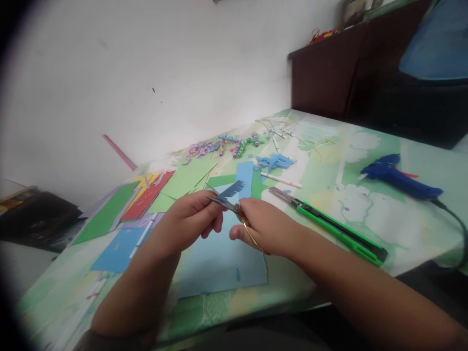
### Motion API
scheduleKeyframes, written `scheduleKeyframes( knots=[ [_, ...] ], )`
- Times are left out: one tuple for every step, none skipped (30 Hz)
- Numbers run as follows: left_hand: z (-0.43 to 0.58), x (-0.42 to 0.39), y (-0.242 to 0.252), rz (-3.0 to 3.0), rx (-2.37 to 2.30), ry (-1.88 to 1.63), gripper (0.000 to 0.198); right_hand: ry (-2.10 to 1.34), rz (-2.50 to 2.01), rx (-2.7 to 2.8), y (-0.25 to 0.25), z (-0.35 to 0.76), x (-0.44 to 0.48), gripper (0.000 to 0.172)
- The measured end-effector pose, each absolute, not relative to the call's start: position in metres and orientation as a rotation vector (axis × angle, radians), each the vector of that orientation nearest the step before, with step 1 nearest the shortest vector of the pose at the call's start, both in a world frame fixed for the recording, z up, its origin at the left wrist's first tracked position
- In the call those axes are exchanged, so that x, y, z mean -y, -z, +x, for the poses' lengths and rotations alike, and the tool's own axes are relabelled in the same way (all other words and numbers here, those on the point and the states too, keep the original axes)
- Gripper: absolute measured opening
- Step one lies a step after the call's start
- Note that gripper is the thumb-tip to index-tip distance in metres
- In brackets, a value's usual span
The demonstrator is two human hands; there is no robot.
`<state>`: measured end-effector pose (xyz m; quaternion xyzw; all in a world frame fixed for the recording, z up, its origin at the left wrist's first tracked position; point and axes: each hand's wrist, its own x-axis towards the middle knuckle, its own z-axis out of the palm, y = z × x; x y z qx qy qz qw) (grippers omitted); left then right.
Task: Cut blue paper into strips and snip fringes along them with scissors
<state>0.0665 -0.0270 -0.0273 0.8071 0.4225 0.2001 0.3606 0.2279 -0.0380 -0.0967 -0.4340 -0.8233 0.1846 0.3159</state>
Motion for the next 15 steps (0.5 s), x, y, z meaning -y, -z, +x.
scheduleKeyframes(
  knots=[
    [0.0668, 0.0270, 0.0281, 2.077, -1.087, -0.515, 0.021, -0.477, -1.151, 2.167, 0.0967, 0.2279, 0.0376, 0.069],
    [0.0669, 0.0269, 0.0287, 2.071, -1.086, -0.514, 0.021, -0.468, -1.162, 2.164, 0.0968, 0.2280, 0.0372, 0.069],
    [0.0670, 0.0267, 0.0289, 2.062, -1.087, -0.518, 0.021, -0.462, -1.176, 2.162, 0.0969, 0.2281, 0.0369, 0.069],
    [0.0669, 0.0266, 0.0290, 2.051, -1.087, -0.523, 0.021, -0.461, -1.191, 2.159, 0.0971, 0.2283, 0.0366, 0.069],
    [0.0668, 0.0265, 0.0289, 2.041, -1.086, -0.527, 0.020, -0.465, -1.205, 2.157, 0.0973, 0.2284, 0.0364, 0.069],
    [0.0668, 0.0265, 0.0287, 2.030, -1.084, -0.529, 0.019, -0.475, -1.217, 2.157, 0.0976, 0.2285, 0.0363, 0.069],
    [0.0667, 0.0265, 0.0285, 2.021, -1.083, -0.529, 0.018, -0.485, -1.227, 2.156, 0.0979, 0.2286, 0.0361, 0.068],
    [0.0666, 0.0266, 0.0284, 2.012, -1.084, -0.527, 0.018, -0.490, -1.236, 2.153, 0.0982, 0.2287, 0.0360, 0.068],
    [0.0666, 0.0266, 0.0284, 2.005, -1.088, -0.524, 0.018, -0.492, -1.246, 2.151, 0.0986, 0.2287, 0.0358, 0.067],
    [0.0665, 0.0266, 0.0284, 1.999, -1.095, -0.524, 0.018, -0.490, -1.257, 2.150, 0.0989, 0.2287, 0.0355, 0.066],
    [0.0663, 0.0265, 0.0285, 1.995, -1.099, -0.529, 0.018, -0.486, -1.265, 2.150, 0.0992, 0.2286, 0.0352, 0.064],
    [0.0661, 0.0263, 0.0287, 1.990, -1.098, -0.534, 0.018, -0.480, -1.272, 2.149, 0.0993, 0.2285, 0.0349, 0.062],
    [0.0658, 0.0260, 0.0290, 1.981, -1.091, -0.540, 0.018, -0.475, -1.277, 2.149, 0.0992, 0.2284, 0.0345, 0.060],
    [0.0656, 0.0256, 0.0293, 1.967, -1.081, -0.545, 0.018, -0.475, -1.283, 2.149, 0.0989, 0.2283, 0.0342, 0.058],
    [0.0653, 0.0253, 0.0296, 1.946, -1.068, -0.547, 0.017, -0.477, -1.291, 2.150, 0.0982, 0.2281, 0.0341, 0.056]
  ],
)
